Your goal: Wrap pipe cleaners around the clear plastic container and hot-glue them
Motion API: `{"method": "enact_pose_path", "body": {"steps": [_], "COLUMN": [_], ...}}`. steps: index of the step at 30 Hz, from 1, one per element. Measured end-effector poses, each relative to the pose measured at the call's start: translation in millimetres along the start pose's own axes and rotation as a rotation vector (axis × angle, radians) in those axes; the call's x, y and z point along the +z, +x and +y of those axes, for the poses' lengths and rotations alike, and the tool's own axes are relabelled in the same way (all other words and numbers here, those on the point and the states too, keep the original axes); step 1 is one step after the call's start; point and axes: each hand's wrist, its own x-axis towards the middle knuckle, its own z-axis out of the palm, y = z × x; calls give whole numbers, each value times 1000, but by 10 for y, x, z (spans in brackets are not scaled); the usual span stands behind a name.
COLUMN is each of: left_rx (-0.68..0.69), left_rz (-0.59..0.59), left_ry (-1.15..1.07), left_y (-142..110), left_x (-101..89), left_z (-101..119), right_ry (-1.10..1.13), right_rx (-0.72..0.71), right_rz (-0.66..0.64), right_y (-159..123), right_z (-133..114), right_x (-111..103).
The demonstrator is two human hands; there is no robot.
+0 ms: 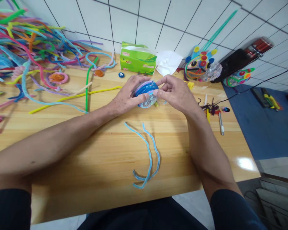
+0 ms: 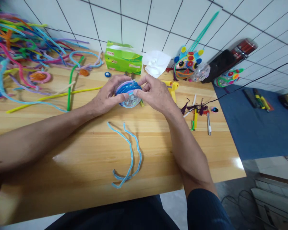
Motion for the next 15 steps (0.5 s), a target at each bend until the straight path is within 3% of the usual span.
{"method": "enact_pose_path", "body": {"steps": [9, 15], "left_rx": [19, -60], "left_rz": [28, 28], "left_ry": [-46, -113], "left_y": [-36, -33], "left_x": [72, 112], "left_z": [-74, -44], "right_ry": [37, 17], "right_rx": [-11, -18], "right_rz": [5, 13], "right_y": [-3, -8], "right_z": [-49, -83], "right_x": [-18, -4]}}
